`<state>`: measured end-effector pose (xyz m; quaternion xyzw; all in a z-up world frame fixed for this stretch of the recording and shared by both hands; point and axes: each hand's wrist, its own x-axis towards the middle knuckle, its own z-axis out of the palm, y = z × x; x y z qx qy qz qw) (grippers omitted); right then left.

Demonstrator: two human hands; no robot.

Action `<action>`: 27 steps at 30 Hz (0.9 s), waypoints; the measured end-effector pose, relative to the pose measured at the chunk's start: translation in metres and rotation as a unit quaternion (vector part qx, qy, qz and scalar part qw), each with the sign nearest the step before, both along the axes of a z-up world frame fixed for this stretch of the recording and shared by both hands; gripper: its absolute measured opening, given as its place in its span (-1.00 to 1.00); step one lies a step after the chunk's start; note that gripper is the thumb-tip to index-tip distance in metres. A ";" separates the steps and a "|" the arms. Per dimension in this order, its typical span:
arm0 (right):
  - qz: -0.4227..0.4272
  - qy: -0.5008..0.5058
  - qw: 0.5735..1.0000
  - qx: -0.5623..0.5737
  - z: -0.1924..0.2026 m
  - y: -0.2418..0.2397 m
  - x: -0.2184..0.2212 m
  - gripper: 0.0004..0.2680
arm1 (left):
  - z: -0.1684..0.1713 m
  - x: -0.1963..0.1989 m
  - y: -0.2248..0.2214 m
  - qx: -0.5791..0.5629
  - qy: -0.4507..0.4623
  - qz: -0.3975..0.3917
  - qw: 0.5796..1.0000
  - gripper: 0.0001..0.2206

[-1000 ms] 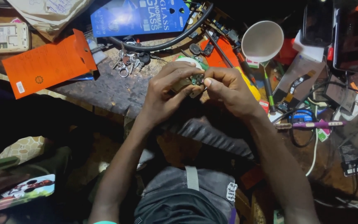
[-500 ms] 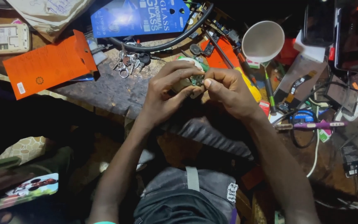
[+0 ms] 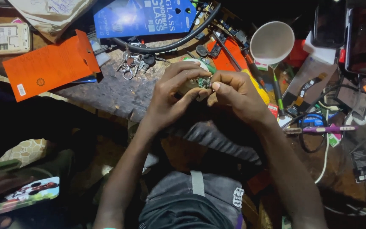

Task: Repairing an LED light bulb by inspecting and reassembling the internal circuit board and wiring at a workbench.

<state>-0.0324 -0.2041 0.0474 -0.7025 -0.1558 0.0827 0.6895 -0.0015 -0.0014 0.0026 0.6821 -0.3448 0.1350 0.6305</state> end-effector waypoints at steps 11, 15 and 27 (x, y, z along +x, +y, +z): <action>0.029 0.011 0.999 0.014 -0.018 -0.009 0.004 -0.77 | -0.001 0.000 0.002 -0.002 0.008 -0.004 1.000 -0.73; 0.042 0.017 0.999 0.018 -0.008 -0.007 0.003 -0.78 | -0.002 0.000 0.002 0.001 0.011 -0.009 1.000 -0.74; 0.067 0.012 0.997 0.023 -0.021 -0.016 0.005 -0.79 | -0.001 0.002 0.002 -0.010 0.003 -0.024 1.000 -0.76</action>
